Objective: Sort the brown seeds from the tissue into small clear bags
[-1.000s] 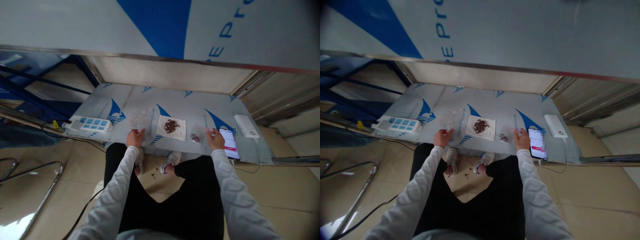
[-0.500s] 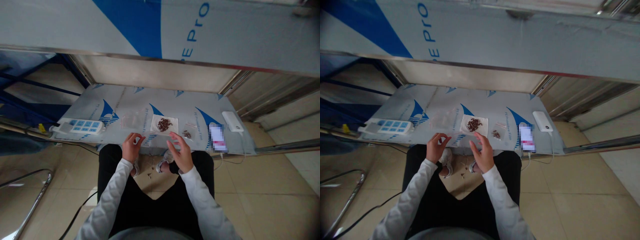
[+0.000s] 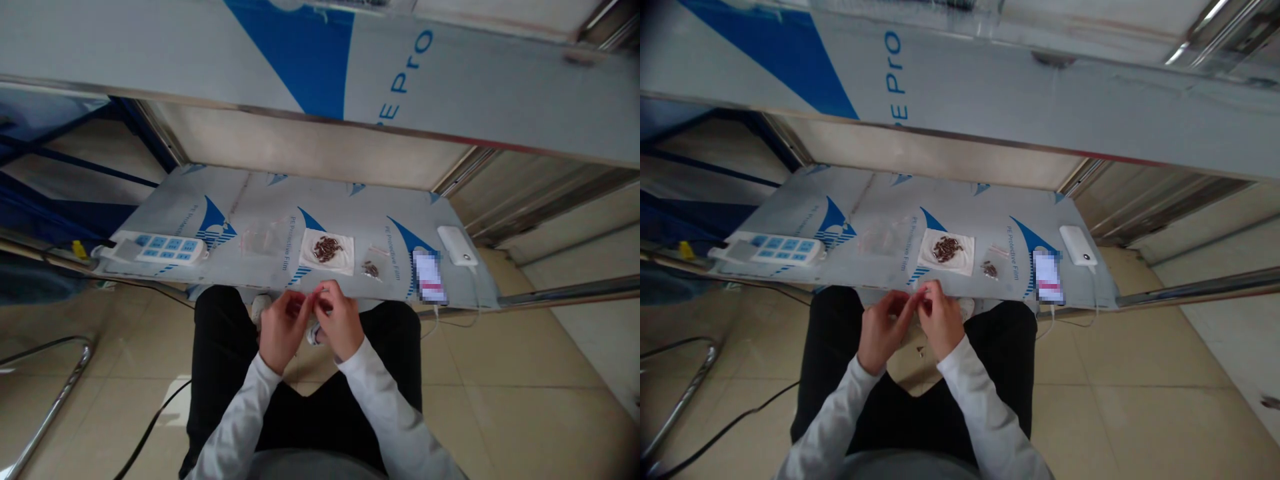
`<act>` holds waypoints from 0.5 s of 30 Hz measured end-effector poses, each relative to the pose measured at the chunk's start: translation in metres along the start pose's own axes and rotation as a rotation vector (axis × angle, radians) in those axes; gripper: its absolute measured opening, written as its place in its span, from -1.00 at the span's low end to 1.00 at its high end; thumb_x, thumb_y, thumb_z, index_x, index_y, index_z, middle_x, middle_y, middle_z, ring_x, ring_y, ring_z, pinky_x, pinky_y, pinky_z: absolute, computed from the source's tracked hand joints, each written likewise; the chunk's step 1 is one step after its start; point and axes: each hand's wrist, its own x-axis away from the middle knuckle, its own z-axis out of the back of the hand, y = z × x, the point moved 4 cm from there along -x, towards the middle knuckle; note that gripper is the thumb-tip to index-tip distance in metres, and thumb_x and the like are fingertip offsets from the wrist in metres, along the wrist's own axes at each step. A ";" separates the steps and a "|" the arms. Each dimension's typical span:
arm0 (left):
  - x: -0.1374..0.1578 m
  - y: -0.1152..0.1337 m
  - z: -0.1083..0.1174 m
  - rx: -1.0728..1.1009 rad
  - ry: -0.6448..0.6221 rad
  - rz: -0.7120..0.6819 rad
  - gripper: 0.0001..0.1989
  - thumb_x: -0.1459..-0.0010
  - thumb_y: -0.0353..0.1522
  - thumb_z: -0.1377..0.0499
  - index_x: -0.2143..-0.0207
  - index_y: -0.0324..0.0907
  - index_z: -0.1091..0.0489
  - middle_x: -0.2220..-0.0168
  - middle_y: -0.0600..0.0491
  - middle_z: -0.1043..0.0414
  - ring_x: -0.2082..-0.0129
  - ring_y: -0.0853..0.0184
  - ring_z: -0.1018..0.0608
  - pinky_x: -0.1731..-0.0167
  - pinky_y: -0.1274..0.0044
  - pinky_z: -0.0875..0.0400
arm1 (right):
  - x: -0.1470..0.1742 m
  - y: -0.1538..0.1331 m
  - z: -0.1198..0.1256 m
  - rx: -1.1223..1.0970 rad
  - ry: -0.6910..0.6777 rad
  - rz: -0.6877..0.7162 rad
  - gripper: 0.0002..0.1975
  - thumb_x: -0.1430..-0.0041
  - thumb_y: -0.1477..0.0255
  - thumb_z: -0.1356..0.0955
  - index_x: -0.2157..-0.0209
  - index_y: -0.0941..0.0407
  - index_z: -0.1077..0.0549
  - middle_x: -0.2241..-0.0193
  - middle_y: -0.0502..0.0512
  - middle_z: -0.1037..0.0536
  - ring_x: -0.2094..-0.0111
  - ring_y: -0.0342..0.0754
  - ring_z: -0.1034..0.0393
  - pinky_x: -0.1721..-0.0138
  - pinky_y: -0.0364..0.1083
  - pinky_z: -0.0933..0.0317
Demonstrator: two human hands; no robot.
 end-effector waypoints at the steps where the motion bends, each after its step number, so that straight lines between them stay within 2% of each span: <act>1: 0.003 -0.001 -0.002 -0.024 -0.028 0.026 -0.74 -0.14 -0.17 -0.12 0.38 -0.18 -0.42 0.48 0.07 -0.53 0.52 0.38 -0.54 0.48 0.60 -0.34 | 0.003 0.002 -0.001 0.035 0.004 0.016 -0.87 -0.17 0.53 -0.27 0.23 0.09 -0.37 0.41 0.01 -0.58 0.40 -0.09 -0.52 0.32 -0.15 -0.35; 3: 0.006 -0.004 -0.005 -0.111 -0.059 0.095 -0.77 -0.14 -0.22 -0.11 0.35 -0.16 -0.46 0.44 0.05 -0.56 0.47 0.33 -0.58 0.44 0.56 -0.35 | 0.006 0.007 -0.002 0.135 -0.005 0.078 -0.85 -0.19 0.57 -0.23 0.30 0.08 -0.38 0.38 0.04 -0.58 0.35 -0.08 -0.52 0.30 -0.14 -0.35; 6: 0.008 -0.009 -0.007 -0.236 -0.120 0.190 -0.82 -0.10 -0.27 -0.12 0.38 -0.14 -0.49 0.45 0.05 -0.57 0.44 0.27 -0.59 0.43 0.53 -0.33 | 0.007 0.014 -0.003 0.286 -0.075 0.188 -0.75 -0.16 0.65 -0.21 0.38 0.09 -0.45 0.22 0.10 -0.57 0.19 -0.05 -0.50 0.19 -0.13 -0.35; 8: 0.008 -0.007 -0.009 -0.273 -0.137 0.223 -0.83 -0.08 -0.28 -0.12 0.42 -0.14 -0.48 0.47 0.05 -0.56 0.44 0.26 -0.59 0.44 0.53 -0.31 | 0.008 0.016 -0.004 0.354 -0.150 0.233 -0.74 -0.14 0.66 -0.23 0.35 0.09 -0.50 0.10 0.11 -0.54 0.13 -0.04 -0.48 0.14 -0.12 -0.35; 10: 0.008 -0.003 -0.009 -0.303 -0.136 0.230 -0.83 -0.07 -0.28 -0.12 0.46 -0.14 -0.45 0.50 0.06 -0.55 0.46 0.26 -0.58 0.46 0.53 -0.29 | 0.010 0.016 -0.006 0.406 -0.214 0.241 -0.75 -0.12 0.64 -0.27 0.27 0.09 -0.53 0.07 0.12 -0.52 0.13 -0.01 -0.48 0.13 -0.10 -0.36; 13: 0.012 0.007 -0.007 -0.383 -0.162 0.182 -0.83 -0.07 -0.29 -0.12 0.52 -0.14 -0.40 0.56 0.07 -0.50 0.53 0.26 -0.55 0.50 0.52 -0.28 | 0.011 0.015 -0.005 0.437 -0.276 0.195 -0.76 -0.12 0.58 -0.31 0.20 0.11 -0.54 0.16 0.13 -0.56 0.19 0.02 -0.50 0.18 -0.08 -0.36; 15: 0.014 0.015 -0.003 -0.418 -0.180 0.026 -0.85 -0.07 -0.31 -0.11 0.50 -0.14 -0.40 0.51 0.05 -0.50 0.47 0.24 -0.55 0.44 0.47 -0.32 | 0.011 0.015 -0.001 0.397 -0.291 0.141 -0.80 -0.11 0.55 -0.35 0.22 0.11 -0.54 0.27 0.11 -0.58 0.29 0.00 -0.50 0.26 -0.10 -0.35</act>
